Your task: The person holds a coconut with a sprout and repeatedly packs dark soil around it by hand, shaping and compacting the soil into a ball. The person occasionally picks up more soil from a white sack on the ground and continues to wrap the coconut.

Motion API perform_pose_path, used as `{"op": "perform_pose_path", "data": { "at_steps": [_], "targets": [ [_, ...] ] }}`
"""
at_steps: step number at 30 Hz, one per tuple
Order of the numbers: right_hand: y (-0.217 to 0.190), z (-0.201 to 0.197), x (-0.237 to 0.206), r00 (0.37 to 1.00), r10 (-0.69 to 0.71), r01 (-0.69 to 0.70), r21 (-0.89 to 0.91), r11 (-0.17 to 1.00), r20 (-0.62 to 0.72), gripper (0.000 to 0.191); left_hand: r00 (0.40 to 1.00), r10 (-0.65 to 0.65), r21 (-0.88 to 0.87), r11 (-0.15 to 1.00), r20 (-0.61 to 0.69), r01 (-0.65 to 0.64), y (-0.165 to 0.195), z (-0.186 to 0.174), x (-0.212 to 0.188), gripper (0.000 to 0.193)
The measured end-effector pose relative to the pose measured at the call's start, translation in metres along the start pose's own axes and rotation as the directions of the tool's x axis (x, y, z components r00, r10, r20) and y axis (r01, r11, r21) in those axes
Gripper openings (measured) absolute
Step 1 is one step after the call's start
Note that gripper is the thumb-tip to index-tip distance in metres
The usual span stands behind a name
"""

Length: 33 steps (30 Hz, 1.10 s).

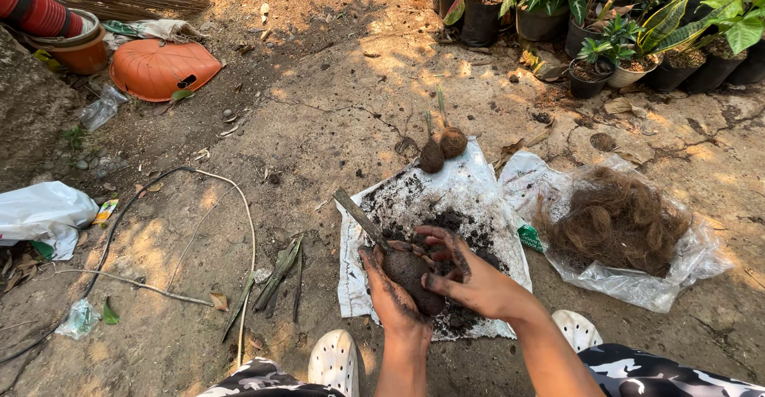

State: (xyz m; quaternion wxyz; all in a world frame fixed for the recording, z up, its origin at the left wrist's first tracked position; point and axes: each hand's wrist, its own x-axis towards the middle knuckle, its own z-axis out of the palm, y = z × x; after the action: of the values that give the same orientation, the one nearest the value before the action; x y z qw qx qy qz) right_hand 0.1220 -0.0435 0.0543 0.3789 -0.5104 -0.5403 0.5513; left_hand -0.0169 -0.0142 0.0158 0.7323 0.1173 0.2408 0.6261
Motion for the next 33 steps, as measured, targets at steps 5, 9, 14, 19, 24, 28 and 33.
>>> {"op": "perform_pose_path", "data": {
  "at_steps": [5, 9, 14, 19, 24, 28, 33],
  "targets": [
    [0.003, -0.005, -0.003, 0.996, -0.047, 0.038, 0.121, 0.992, 0.074, 0.099, 0.995, -0.049, 0.016, 0.999, -0.082, 0.050, 0.004, 0.008, -0.003, 0.056],
    [0.006, 0.003, 0.005, 0.997, 0.056, -0.072, 0.342, 0.937, 0.058, 0.095, 0.960, -0.195, 0.023, 0.979, -0.198, 0.204, 0.008, 0.008, -0.004, 0.068],
    [-0.001, 0.035, 0.009, 0.975, 0.093, 0.084, 0.716, 0.693, -0.204, 0.088, 0.988, -0.061, -0.032, 0.997, 0.145, 0.066, -0.007, 0.002, -0.006, 0.074],
    [-0.005, 0.047, 0.001, 0.951, 0.199, 0.047, 0.750, 0.660, -0.235, 0.086, 0.839, 0.254, 0.289, 0.858, 0.481, -0.425, -0.013, 0.003, -0.008, 0.075],
    [0.011, 0.046, 0.007, 0.897, 0.220, 0.122, 0.695, 0.709, -0.383, 0.079, 0.771, 0.423, 0.875, -0.140, 0.477, -0.464, 0.000, 0.023, -0.018, 0.061],
    [0.024, 0.041, 0.010, 0.875, 0.255, 0.210, 0.797, 0.566, -0.412, 0.067, 0.728, 0.375, 0.818, -0.241, 0.574, -0.522, 0.006, 0.040, -0.029, 0.048],
    [0.028, 0.034, 0.011, 0.851, 0.236, 0.258, 0.766, 0.589, -0.469, 0.060, 0.742, 0.315, 0.800, -0.121, 0.592, -0.587, 0.005, 0.049, -0.033, 0.048]
  ]
}}
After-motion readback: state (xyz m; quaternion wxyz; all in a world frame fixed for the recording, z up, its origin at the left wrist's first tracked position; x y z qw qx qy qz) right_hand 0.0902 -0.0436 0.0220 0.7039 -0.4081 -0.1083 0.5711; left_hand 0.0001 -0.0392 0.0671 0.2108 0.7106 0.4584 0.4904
